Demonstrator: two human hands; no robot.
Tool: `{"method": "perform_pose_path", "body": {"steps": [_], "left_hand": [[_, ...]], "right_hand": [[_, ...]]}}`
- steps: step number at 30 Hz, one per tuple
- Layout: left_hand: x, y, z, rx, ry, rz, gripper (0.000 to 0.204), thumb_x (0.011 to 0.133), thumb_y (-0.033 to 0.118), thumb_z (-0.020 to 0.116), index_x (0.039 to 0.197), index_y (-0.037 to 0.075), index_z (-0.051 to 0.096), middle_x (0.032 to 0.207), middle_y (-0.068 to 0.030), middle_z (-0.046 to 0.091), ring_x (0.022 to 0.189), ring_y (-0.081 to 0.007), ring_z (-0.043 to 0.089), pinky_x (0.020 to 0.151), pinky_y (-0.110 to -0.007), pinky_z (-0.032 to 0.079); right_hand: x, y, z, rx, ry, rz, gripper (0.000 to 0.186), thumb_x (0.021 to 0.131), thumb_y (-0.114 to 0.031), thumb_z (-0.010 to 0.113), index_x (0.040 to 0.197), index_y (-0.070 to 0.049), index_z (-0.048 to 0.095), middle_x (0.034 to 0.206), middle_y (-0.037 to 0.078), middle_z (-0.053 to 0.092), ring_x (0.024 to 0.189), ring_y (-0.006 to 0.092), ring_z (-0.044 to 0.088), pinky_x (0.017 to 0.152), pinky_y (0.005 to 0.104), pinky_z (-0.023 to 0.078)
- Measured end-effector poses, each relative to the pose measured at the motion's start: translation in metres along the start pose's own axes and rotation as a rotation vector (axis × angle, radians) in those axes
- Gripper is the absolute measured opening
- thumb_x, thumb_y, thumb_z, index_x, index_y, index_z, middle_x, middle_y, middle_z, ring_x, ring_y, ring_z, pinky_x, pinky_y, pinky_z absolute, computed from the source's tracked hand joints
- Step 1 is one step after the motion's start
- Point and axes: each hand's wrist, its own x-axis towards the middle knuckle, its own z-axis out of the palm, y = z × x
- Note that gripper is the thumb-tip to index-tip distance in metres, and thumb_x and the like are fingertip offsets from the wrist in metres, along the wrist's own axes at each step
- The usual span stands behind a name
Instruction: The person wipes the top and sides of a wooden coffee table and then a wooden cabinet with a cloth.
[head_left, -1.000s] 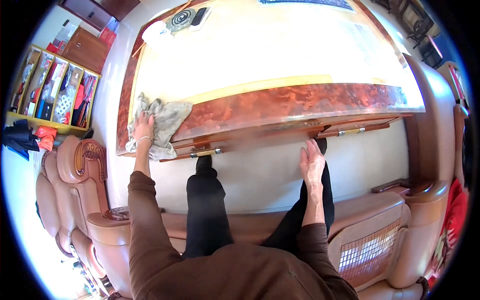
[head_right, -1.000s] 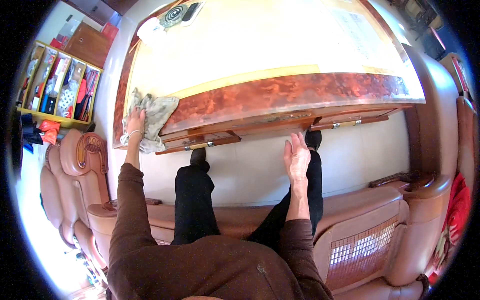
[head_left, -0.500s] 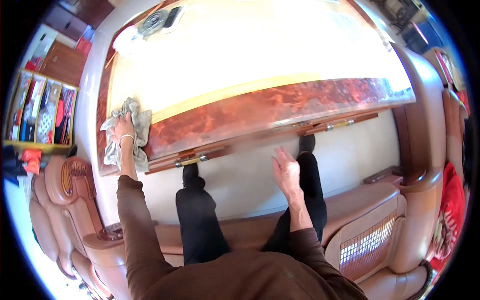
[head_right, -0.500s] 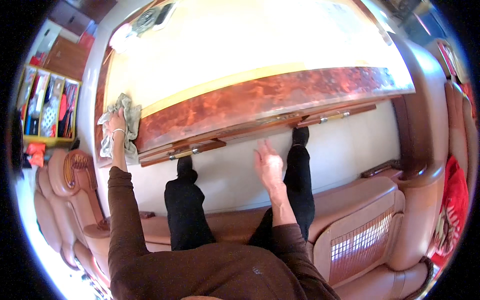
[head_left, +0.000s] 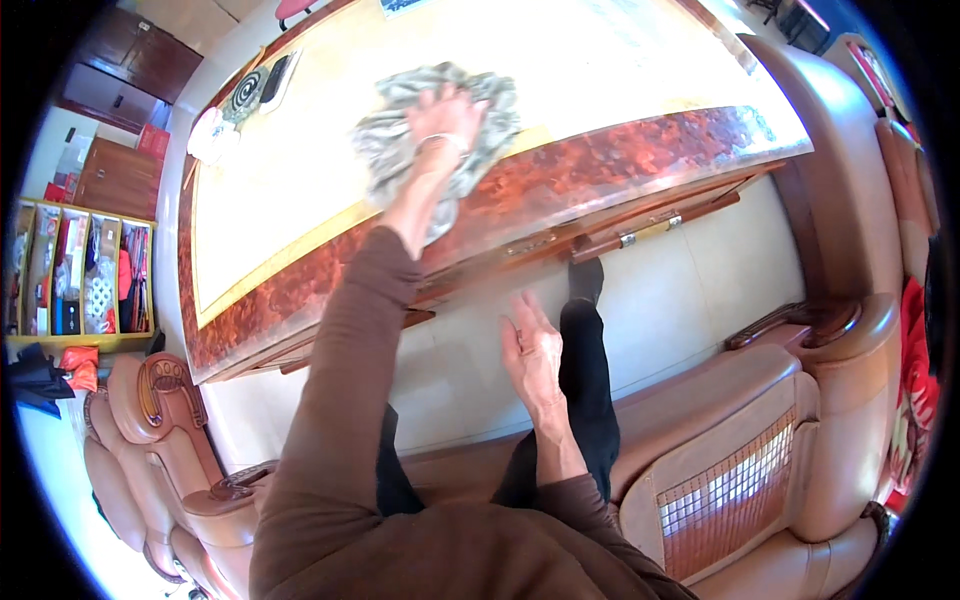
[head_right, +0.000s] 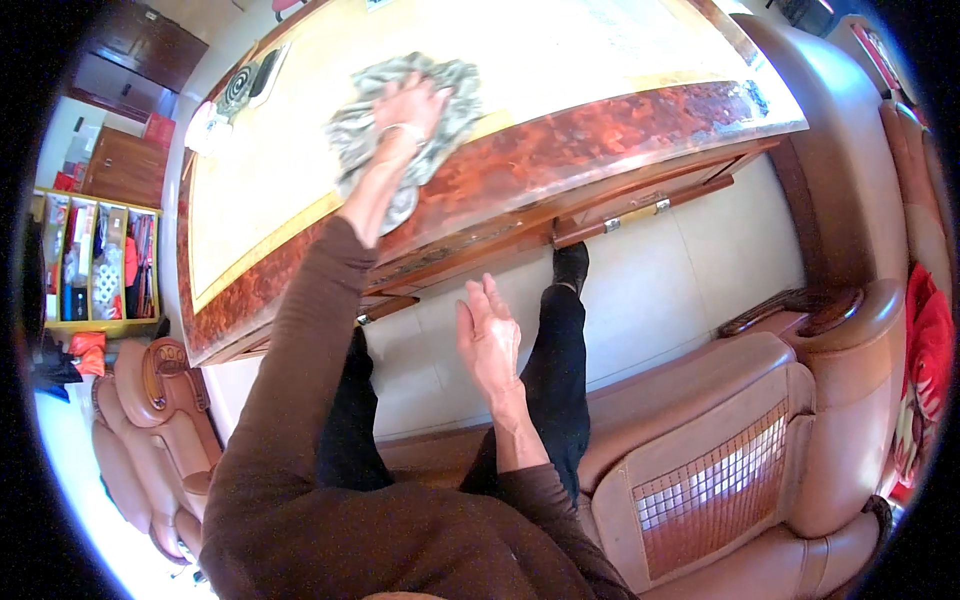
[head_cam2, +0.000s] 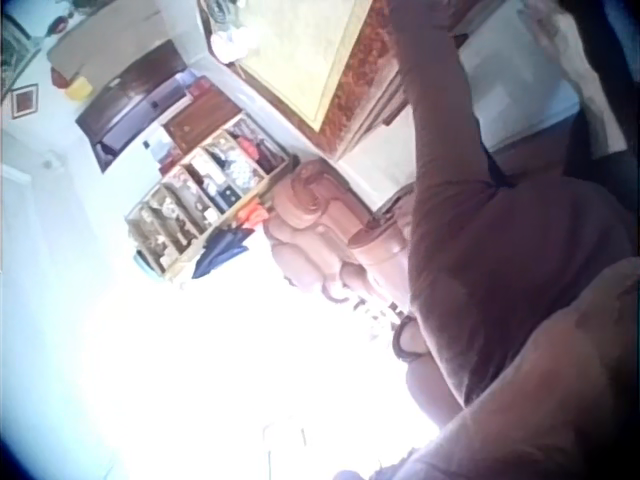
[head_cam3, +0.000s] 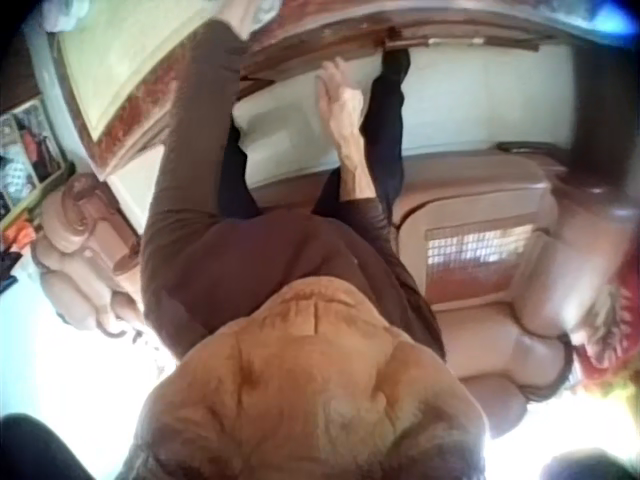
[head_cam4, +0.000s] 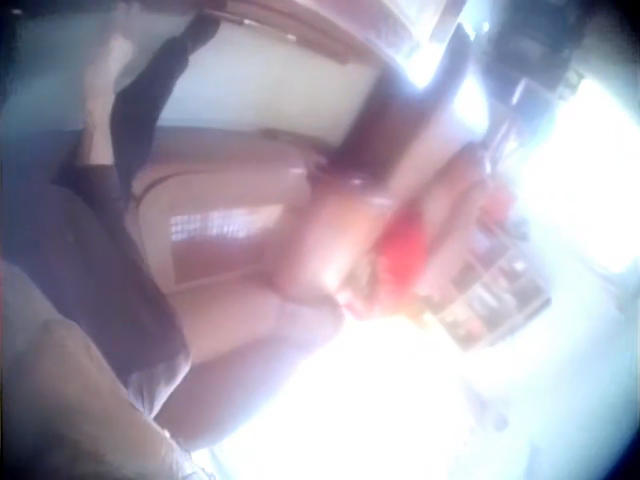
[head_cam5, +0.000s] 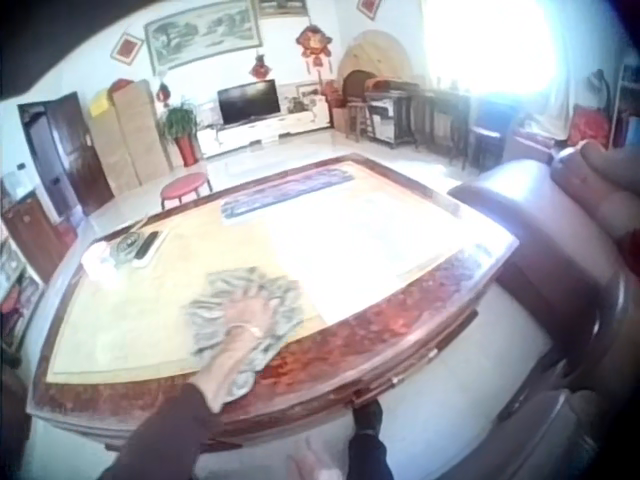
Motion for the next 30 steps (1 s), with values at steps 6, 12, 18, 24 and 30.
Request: {"method": "perform_pose_path", "body": {"steps": [6, 12, 18, 24, 30], "left_hand": [[0.016, 0.122, -0.011, -0.062, -0.070, 0.159, 0.042, 0.087, 0.045, 0.039, 0.111, 0.017, 0.059, 0.121, -0.0035, 0.049, 0.113, -0.0267, 0.042, 0.089, -0.050, 0.035], [-0.005, 0.152, -0.015, -0.126, -0.022, 0.240, 0.043, 0.087, 0.044, 0.039, 0.115, 0.018, 0.058, 0.126, -0.0026, 0.046, 0.112, -0.0255, 0.042, 0.088, -0.046, 0.034], [-0.077, 0.105, -0.032, -0.259, -0.016, 0.317, 0.048, 0.084, 0.051, 0.042, 0.110, 0.015, 0.060, 0.122, -0.0006, 0.048, 0.107, -0.0270, 0.043, 0.083, -0.044, 0.035], [-0.148, 0.002, -0.020, -0.207, 0.150, 0.311, 0.064, 0.072, 0.065, 0.048, 0.107, 0.013, 0.062, 0.124, 0.0023, 0.048, 0.108, -0.0312, 0.041, 0.083, -0.047, 0.033], [-0.207, -0.156, -0.027, -0.048, -0.005, 0.052, 0.063, 0.080, 0.064, 0.039, 0.113, 0.014, 0.058, 0.133, 0.0038, 0.042, 0.119, -0.0300, 0.038, 0.093, -0.046, 0.033]], "right_hand": [[-0.003, -0.001, -0.006, 0.079, -0.018, -0.005, 0.027, 0.078, -0.005, 0.060, 0.104, -0.002, 0.059, 0.109, 0.030, 0.054, 0.090, 0.0408, 0.059, 0.075, 0.0399, 0.050], [0.011, 0.017, -0.023, -0.062, 0.016, -0.146, 0.025, 0.077, -0.004, 0.060, 0.101, 0.002, 0.060, 0.102, 0.029, 0.057, 0.094, 0.0377, 0.059, 0.079, 0.0384, 0.049], [0.019, 0.025, -0.018, -0.224, -0.029, -0.093, 0.024, 0.077, -0.004, 0.059, 0.100, 0.002, 0.059, 0.102, 0.028, 0.057, 0.095, 0.0389, 0.058, 0.082, 0.0398, 0.047], [0.021, 0.037, -0.005, -0.293, -0.138, -0.008, 0.023, 0.076, -0.005, 0.060, 0.098, 0.002, 0.059, 0.096, 0.022, 0.061, 0.090, 0.0358, 0.060, 0.080, 0.0383, 0.048], [0.019, 0.048, 0.009, -0.420, -0.217, -0.082, 0.020, 0.076, -0.006, 0.059, 0.096, 0.001, 0.060, 0.090, 0.021, 0.061, 0.081, 0.0365, 0.060, 0.069, 0.0385, 0.049]]}}
